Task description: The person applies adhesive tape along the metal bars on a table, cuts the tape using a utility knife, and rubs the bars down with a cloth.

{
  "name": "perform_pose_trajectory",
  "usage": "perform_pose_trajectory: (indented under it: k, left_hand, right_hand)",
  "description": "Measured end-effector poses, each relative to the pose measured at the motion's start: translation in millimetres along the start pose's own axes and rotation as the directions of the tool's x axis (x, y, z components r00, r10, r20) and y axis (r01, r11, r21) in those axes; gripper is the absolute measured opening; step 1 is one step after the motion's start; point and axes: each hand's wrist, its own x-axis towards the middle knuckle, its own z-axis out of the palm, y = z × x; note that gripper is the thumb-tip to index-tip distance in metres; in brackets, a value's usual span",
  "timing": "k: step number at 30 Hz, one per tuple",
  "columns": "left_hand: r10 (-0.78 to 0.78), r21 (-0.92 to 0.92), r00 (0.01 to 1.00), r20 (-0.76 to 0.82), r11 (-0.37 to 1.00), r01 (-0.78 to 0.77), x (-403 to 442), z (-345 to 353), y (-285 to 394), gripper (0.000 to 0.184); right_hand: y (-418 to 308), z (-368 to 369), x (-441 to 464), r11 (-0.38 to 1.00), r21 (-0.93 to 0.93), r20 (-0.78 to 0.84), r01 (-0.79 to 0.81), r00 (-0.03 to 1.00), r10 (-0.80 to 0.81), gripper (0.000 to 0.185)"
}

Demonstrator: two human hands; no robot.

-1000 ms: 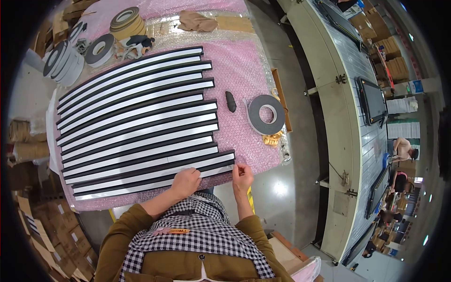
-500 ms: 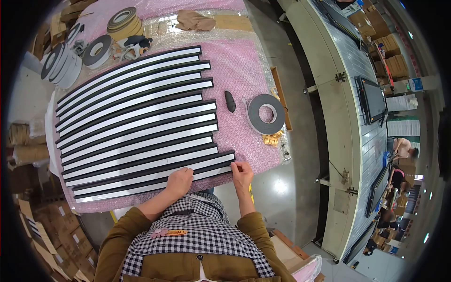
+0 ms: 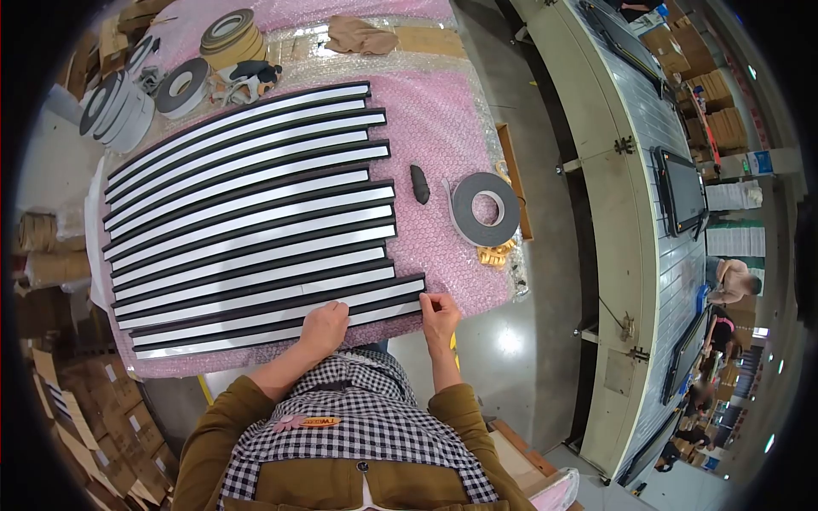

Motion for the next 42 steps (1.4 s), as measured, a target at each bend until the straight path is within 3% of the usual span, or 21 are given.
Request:
perform_pose_trajectory:
  k: [19, 23, 27, 28, 30, 31, 34, 35, 38, 39, 42]
  left_hand:
    - [-0.015, 0.012, 1.000, 0.015, 1.000, 0.014, 1, -3, 4, 0.011]
    - [-0.018, 0.009, 1.000, 0.014, 1.000, 0.018, 1, -1, 2, 0.011]
    - [-0.016, 0.004, 1.000, -0.003, 1.000, 0.016, 1, 1, 0, 0.010]
    - [-0.016, -0.001, 1.000, -0.009, 1.000, 0.016, 0, 2, 0, 0.010]
    - [-0.016, -0.002, 1.000, -0.018, 1.000, 0.016, 1, 0, 1, 0.010]
    - [-0.015, -0.003, 1.000, -0.017, 1.000, 0.015, 1, 0, 1, 0.010]
    - [-0.017, -0.007, 1.000, -0.020, 1.000, 0.017, -2, 2, 3, 0.010]
    - [-0.021, -0.003, 0.999, -0.026, 1.000, 0.021, -2, 3, 4, 0.010]
    - [-0.029, 0.010, 0.998, -0.060, 0.999, 0.030, 1, -1, 4, 0.010]
    - [-0.030, 0.004, 0.998, -0.060, 1.000, 0.030, 0, -1, 5, 0.010]
    - [-0.027, -0.010, 0.997, -0.079, 1.000, 0.027, -2, 1, 6, 0.010]
  right_hand:
    - [-5, 0, 2, 0.994, -0.107, -0.022, 0.019, 1.000, -0.021, 0.017]
    - [-5, -6, 12, 0.992, -0.127, 0.041, -0.021, 0.999, 0.026, 0.018]
    - [-6, -23, 26, 0.942, -0.303, 0.148, -0.145, 0.969, 0.197, 0.019]
    - [-2, -28, 29, 0.959, -0.105, 0.118, -0.265, 0.954, 0.276, 0.019]
    - [5, -31, 37, 0.844, 0.303, 0.118, -0.443, 0.896, 0.429, 0.021]
    - [9, -29, 36, 0.845, 0.303, 0.122, -0.442, 0.897, 0.425, 0.021]
    - [11, -23, 31, 0.970, 0.161, 0.197, -0.183, 0.969, 0.150, 0.021]
    - [10, -23, 31, 0.971, 0.165, 0.202, -0.174, 0.969, 0.140, 0.021]
    - [3, -21, 32, 0.983, -0.156, 0.248, 0.093, 0.967, -0.052, 0.018]
    - [1, -22, 34, 0.983, -0.146, 0.256, 0.107, 0.964, -0.067, 0.018]
    - [-2, -29, 42, 0.979, -0.184, 0.363, -0.083, 0.920, 0.146, 0.020]
